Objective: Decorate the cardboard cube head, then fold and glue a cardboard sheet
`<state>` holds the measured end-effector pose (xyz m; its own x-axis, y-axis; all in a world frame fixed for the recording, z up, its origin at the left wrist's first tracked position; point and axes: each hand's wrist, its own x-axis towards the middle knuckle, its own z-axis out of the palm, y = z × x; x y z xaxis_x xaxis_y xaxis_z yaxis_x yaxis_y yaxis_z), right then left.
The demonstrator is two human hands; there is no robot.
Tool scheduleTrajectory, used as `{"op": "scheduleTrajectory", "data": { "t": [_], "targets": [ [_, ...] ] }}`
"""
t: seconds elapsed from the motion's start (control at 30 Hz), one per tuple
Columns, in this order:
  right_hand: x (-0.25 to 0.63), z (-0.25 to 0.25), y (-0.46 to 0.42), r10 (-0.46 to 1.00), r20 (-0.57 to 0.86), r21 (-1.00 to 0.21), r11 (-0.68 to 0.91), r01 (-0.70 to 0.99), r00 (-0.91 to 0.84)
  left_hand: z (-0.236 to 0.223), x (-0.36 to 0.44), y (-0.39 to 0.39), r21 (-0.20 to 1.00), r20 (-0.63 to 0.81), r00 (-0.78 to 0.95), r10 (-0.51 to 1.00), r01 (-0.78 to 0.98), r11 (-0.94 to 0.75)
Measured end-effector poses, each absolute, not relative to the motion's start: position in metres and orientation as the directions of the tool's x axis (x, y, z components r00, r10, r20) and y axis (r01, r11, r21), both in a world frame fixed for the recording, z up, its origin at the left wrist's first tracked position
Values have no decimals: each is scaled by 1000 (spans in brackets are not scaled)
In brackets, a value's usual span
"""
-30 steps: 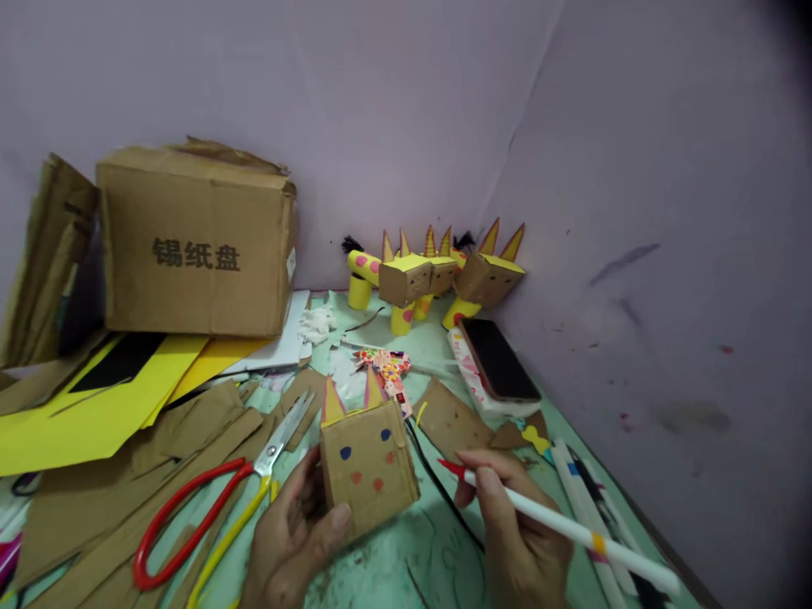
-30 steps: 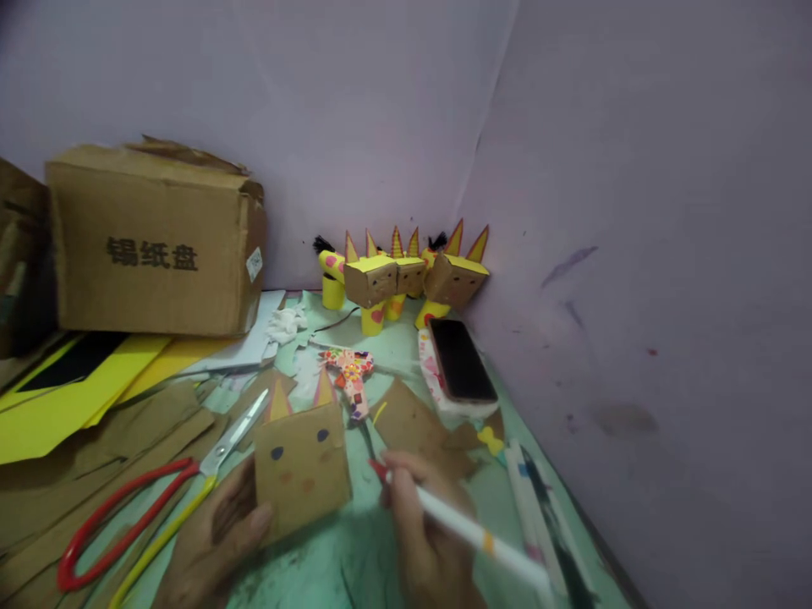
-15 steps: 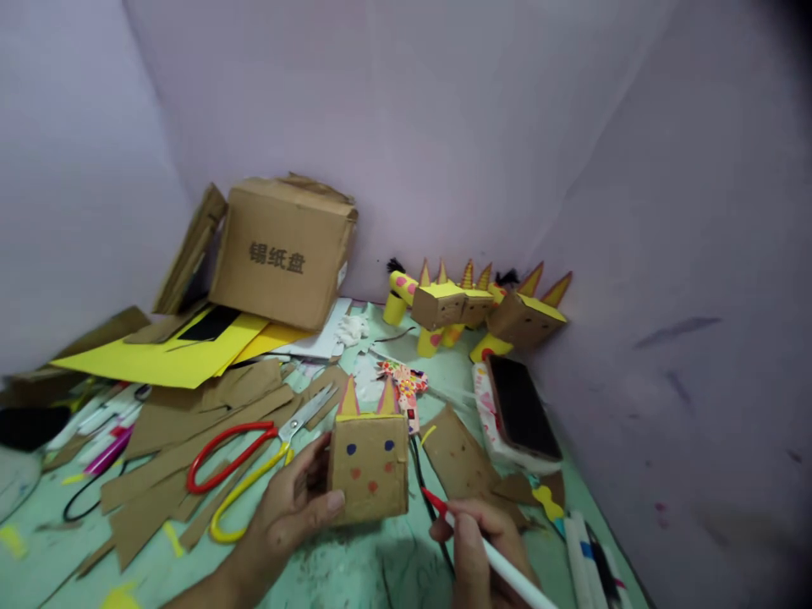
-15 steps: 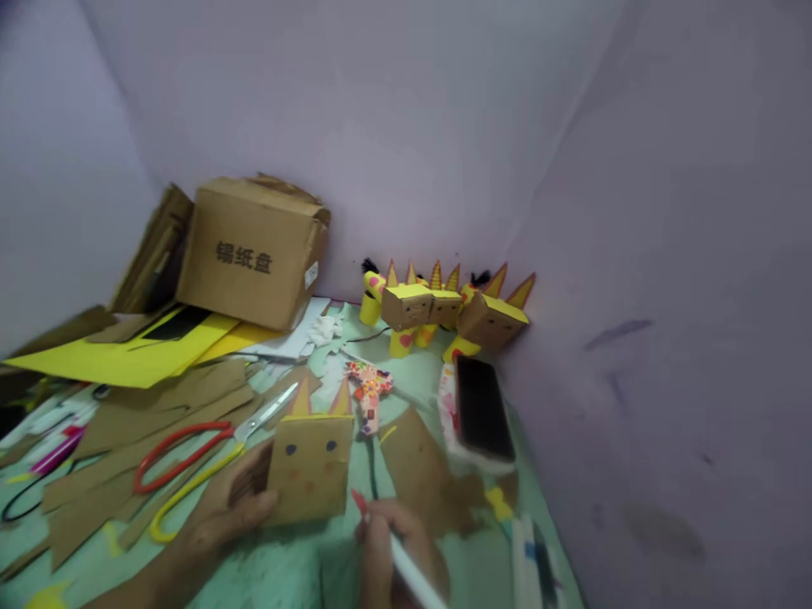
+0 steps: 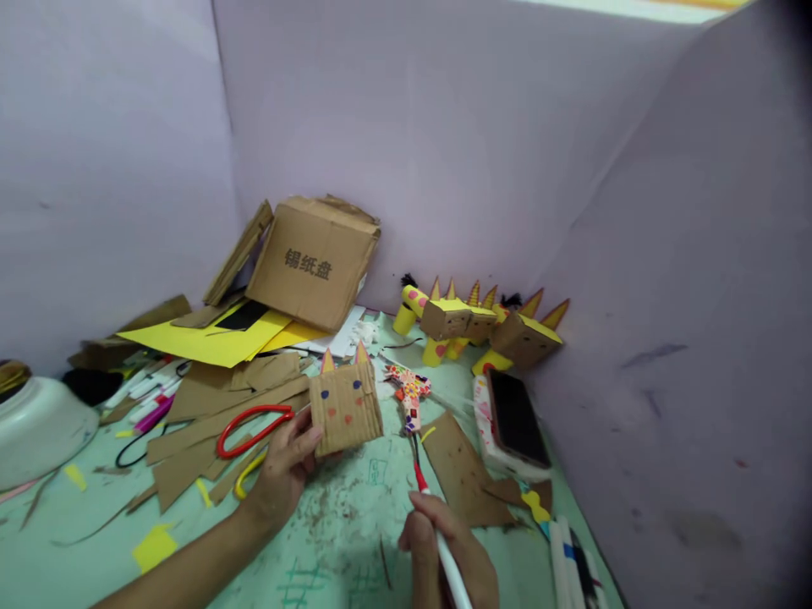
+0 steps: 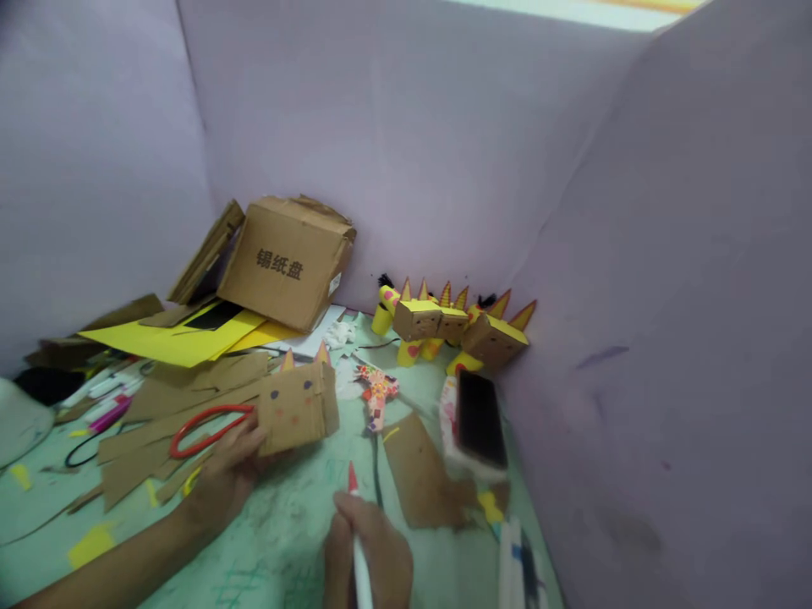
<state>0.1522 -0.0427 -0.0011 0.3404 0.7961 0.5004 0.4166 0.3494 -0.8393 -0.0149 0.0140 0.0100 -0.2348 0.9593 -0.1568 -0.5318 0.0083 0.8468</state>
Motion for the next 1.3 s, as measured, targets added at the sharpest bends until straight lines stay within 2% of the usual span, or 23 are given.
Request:
{"op": "scheduleTrajectory", "data": {
  "t": [0.13, 0.27, 0.43, 0.5, 0.87, 1.3],
  "targets": [
    [157, 1, -26, 782, 459, -879, 332, 342, 421, 8, -14, 13, 846, -127, -107, 986, -531, 51],
    [166, 4, -10, 811, 470, -876, 379, 299, 348, -4, -18, 15, 860, -70, 13, 997, -506, 67],
    [161, 4, -8, 903, 388, -919, 395, 2, 185, -11, -20, 16, 885, 17, 96, 995, -464, 30],
    [158, 0, -8, 914, 367, -923, 381, -58, 173, -9, -19, 14, 891, 48, 129, 991, -454, 16],
    [156, -4, -6, 907, 342, -926, 369, -75, 245, -10, -16, 23, 925, 159, 172, 972, -371, -85],
    [158, 0, -3, 917, 271, -933, 325, -153, 293, -13, -18, 19, 980, 149, 141, 979, -156, -126]
  ]
}}
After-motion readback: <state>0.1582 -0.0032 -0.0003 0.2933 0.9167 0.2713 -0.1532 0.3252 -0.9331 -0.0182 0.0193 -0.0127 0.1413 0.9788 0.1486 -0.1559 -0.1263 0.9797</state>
